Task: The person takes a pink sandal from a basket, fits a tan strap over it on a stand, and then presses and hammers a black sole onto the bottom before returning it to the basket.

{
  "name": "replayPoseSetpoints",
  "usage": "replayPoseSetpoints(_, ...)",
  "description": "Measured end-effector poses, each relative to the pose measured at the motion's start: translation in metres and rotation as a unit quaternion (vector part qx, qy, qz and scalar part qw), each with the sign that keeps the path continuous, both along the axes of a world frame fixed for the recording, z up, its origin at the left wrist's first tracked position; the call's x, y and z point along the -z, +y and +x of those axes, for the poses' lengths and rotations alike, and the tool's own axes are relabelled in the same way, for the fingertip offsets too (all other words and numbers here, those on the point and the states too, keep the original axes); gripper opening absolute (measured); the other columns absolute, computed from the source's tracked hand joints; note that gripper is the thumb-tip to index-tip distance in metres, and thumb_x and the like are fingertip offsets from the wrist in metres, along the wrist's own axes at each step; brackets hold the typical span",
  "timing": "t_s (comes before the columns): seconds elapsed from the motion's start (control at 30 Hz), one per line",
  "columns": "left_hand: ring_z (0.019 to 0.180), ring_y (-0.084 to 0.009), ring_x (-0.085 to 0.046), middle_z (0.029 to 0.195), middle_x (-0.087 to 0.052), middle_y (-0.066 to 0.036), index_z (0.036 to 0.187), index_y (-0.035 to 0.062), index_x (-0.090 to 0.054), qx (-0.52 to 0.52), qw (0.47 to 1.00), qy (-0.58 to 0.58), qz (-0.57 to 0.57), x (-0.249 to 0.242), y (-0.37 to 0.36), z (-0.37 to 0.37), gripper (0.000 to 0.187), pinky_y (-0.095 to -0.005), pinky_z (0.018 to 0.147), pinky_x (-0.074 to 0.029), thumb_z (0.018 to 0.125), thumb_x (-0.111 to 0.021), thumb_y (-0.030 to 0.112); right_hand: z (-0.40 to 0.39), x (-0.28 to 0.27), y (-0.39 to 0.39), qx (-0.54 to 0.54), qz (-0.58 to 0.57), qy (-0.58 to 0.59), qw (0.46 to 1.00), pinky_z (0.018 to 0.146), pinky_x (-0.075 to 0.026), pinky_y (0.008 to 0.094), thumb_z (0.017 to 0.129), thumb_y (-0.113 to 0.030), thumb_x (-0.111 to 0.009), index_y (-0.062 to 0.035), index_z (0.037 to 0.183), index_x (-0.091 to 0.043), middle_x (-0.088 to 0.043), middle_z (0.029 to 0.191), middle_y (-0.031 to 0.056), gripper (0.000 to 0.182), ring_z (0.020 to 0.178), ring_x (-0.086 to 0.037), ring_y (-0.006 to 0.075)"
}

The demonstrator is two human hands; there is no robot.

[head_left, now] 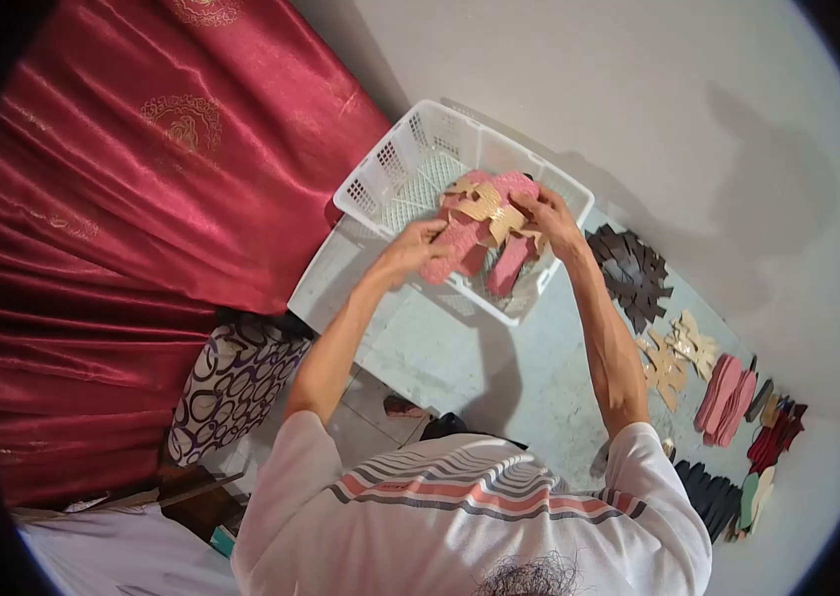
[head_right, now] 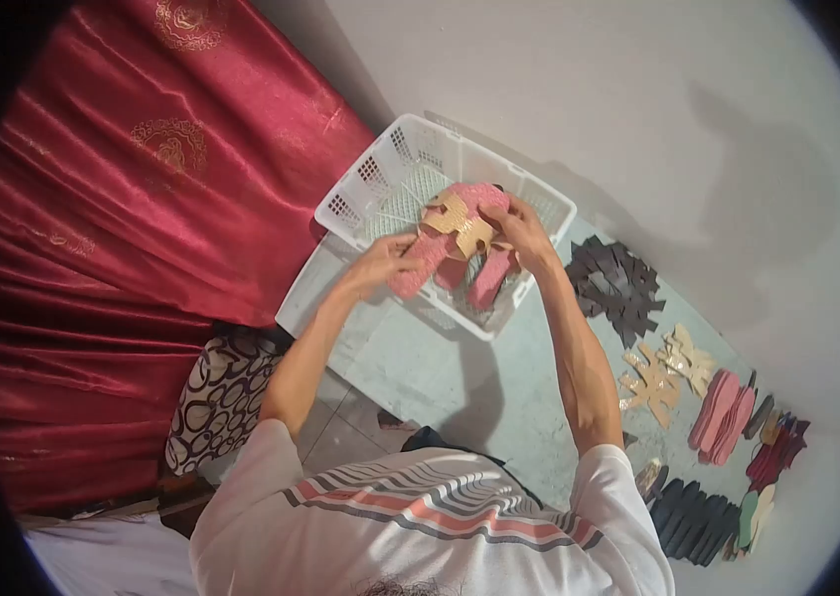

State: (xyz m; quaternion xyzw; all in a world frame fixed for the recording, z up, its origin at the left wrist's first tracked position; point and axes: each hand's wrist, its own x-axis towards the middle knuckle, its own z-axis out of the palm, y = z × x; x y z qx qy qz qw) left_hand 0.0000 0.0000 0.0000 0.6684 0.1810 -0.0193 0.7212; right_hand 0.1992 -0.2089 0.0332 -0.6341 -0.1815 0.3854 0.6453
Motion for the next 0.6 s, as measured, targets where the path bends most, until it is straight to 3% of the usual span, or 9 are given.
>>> replayPoseSetpoints(0.07, 0.124, -0.0193, -0.063, 0.136, -0.068, -0.013, 0.144, -0.0026, -0.060, 0.038, 0.998, 0.053, 0.005, 0.011, 0.017, 0.018, 0.057, -0.0339, 0.107, -0.048, 0.089, -0.076, 0.004, 0.020, 0.015, 0.015, 0.014, -0.060, -0.096, 0.994, 0.085, -0.055, 0.0328, 0.099, -0.027, -0.075, 0.0024, 0.123, -0.070, -0.075, 0.109, 0.0081, 0.039, 0.094, -0.069, 0.0160)
replayPoseSetpoints(0.1, 0.124, -0.0193, -0.063, 0.136, -0.068, -0.013, 0.144, -0.0026, -0.060, 0.035, 0.996, 0.077, 0.000, 0.011, 0.068, 0.030, 0.057, -0.0339, 0.107, -0.048, 0.089, -0.076, 0.004, 0.038, 0.042, 0.075, 0.009, -0.064, -0.072, 0.995, 0.085, -0.055, 0.0328, 0.099, -0.027, -0.075, 0.0024, 0.123, -0.070, -0.075, 0.109, 0.0081, 0.039, 0.094, -0.069, 0.0160)
replayPoseSetpoints(0.17, 0.118, -0.0183, -0.064, 0.132, -0.070, -0.012, 0.142, -0.0036, -0.061, 0.005, 0.992, 0.120, 0.040, 0.003, 0.089, 0.057, 0.057, -0.0325, 0.104, -0.048, 0.088, -0.077, 0.005, 0.072, 0.072, 0.111, -0.007, -0.024, -0.120, 0.993, 0.080, -0.054, 0.0318, 0.097, -0.025, -0.076, 0.0009, 0.118, -0.073, -0.075, 0.099, 0.0056, 0.033, 0.086, -0.067, 0.0149)
replayPoseSetpoints(0.23, 0.116, -0.0184, -0.065, 0.128, -0.071, -0.012, 0.142, -0.0039, -0.060, 0.005, 0.989, 0.132, 0.067, 0.039, 0.130, 0.073, 0.057, -0.0324, 0.102, -0.048, 0.088, -0.076, 0.005, 0.080, 0.079, 0.149, 0.000, -0.042, -0.152, 0.987, 0.073, -0.053, 0.0311, 0.095, -0.023, -0.078, -0.0010, 0.116, -0.074, -0.074, 0.091, 0.0044, 0.031, 0.080, -0.066, 0.0136)
replayPoseSetpoints(0.3, 0.117, -0.0183, -0.064, 0.128, -0.070, -0.012, 0.141, -0.0043, -0.060, -0.002, 0.988, 0.134, 0.079, 0.081, 0.153, 0.084, 0.055, -0.0329, 0.103, -0.047, 0.089, -0.075, 0.005, 0.088, 0.090, 0.169, -0.002, -0.161, -0.239, 0.958, 0.066, -0.051, 0.0313, 0.093, -0.022, -0.079, -0.0011, 0.115, -0.074, -0.073, 0.087, 0.0047, 0.030, 0.076, -0.064, 0.0125)
replayPoseSetpoints(0.37, 0.115, -0.0181, -0.064, 0.126, -0.071, -0.012, 0.141, -0.0038, -0.061, -0.004, 0.982, 0.159, 0.099, 0.079, 0.158, 0.090, 0.055, -0.0329, 0.102, -0.047, 0.089, -0.075, 0.006, 0.107, 0.148, 0.193, 0.001, -0.168, -0.287, 0.943, 0.061, -0.050, 0.0330, 0.091, -0.022, -0.080, 0.0001, 0.112, -0.074, -0.071, 0.083, 0.0054, 0.031, 0.072, -0.064, 0.0129)
replayPoseSetpoints(0.47, 0.112, -0.0186, -0.065, 0.122, -0.072, -0.011, 0.138, -0.0030, -0.062, -0.048, 0.965, 0.212, 0.149, 0.091, 0.164, 0.094, 0.052, -0.0330, 0.097, -0.049, 0.089, -0.075, 0.007, 0.116, 0.176, 0.221, -0.009, -0.149, -0.323, 0.934, 0.062, -0.051, 0.0370, 0.092, -0.024, -0.078, 0.0007, 0.111, -0.073, -0.071, 0.079, 0.0098, 0.032, 0.070, -0.067, 0.0174)
replayPoseSetpoints(0.53, 0.109, -0.0192, -0.065, 0.119, -0.072, -0.011, 0.135, -0.0027, -0.063, -0.091, 0.951, 0.242, 0.170, 0.099, 0.168, 0.097, 0.049, -0.0333, 0.094, -0.050, 0.088, -0.075, 0.008, 0.122, 0.182, 0.231, -0.073, -0.179, -0.361, 0.912, 0.067, -0.053, 0.0432, 0.092, -0.027, -0.074, 0.0024, 0.113, -0.072, -0.072, 0.079, 0.0168, 0.036, 0.073, -0.071, 0.0300)
replayPoseSetpoints(0.6, 0.121, -0.0288, -0.066, 0.135, -0.068, -0.019, 0.139, -0.0009, -0.062, -0.025, 0.958, 0.236, 0.160, 0.107, 0.179, 0.101, 0.059, -0.0365, 0.104, -0.048, 0.081, -0.072, 0.002, 0.127, 0.193, 0.245, -0.070, -0.159, -0.387, 0.906, 0.073, -0.055, 0.0456, 0.092, -0.027, -0.073, 0.0024, 0.116, -0.071, -0.073, 0.084, 0.0205, 0.038, 0.079, -0.072, 0.0359)
